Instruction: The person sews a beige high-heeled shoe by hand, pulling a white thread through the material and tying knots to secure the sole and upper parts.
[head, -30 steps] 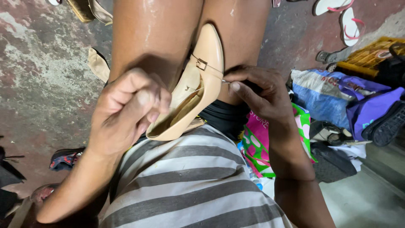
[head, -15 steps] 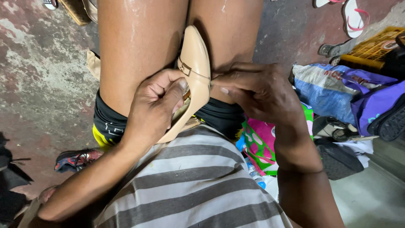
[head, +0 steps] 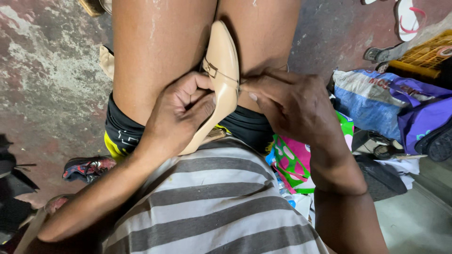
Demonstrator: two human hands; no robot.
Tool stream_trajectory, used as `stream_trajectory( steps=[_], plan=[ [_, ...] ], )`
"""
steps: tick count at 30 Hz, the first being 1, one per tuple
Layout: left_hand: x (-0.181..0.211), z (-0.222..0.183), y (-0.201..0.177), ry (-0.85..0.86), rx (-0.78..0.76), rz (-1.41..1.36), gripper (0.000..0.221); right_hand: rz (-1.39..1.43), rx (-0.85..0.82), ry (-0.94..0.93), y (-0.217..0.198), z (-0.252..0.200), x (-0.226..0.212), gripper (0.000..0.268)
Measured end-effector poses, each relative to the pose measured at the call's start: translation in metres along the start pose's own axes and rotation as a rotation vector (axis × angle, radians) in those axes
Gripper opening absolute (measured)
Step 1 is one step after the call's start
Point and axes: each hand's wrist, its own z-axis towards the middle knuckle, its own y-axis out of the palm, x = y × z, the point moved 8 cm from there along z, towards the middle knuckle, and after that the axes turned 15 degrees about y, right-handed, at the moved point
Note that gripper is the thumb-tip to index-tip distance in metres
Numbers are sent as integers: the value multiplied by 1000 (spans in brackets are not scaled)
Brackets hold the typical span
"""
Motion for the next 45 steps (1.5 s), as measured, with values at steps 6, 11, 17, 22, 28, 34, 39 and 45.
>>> stream_trajectory(
  steps=[6, 11, 17, 22, 28, 34, 39, 45],
  plan=[
    [2, -2, -4, -11, 0, 173, 12, -101, 78, 21, 3, 2, -6, 16],
    [7, 0, -6, 29, -10, 152, 12, -62, 56, -30, 12, 12, 13, 9],
    [6, 1, -8, 40, 13, 168, 9, -167, 201, 20, 8, 17, 30, 35],
    [15, -3, -12, 86, 47, 237, 5, -128, 167, 15, 5, 11, 51, 34],
    [44, -4, -8, 266, 82, 338, 13, -174, 189, 215, -12, 0, 89, 53],
    [100, -9, 21, 632, -16, 1076, 29, 26, 165, 123, -12, -15, 72, 42],
    [93, 4, 66, 806, -278, 1309, 31, 84, 145, 180, -9, -22, 58, 41],
    [59, 31, 60, 556, -470, 1215, 8, 70, 74, 16, -4, -11, 45, 37]
  ],
)
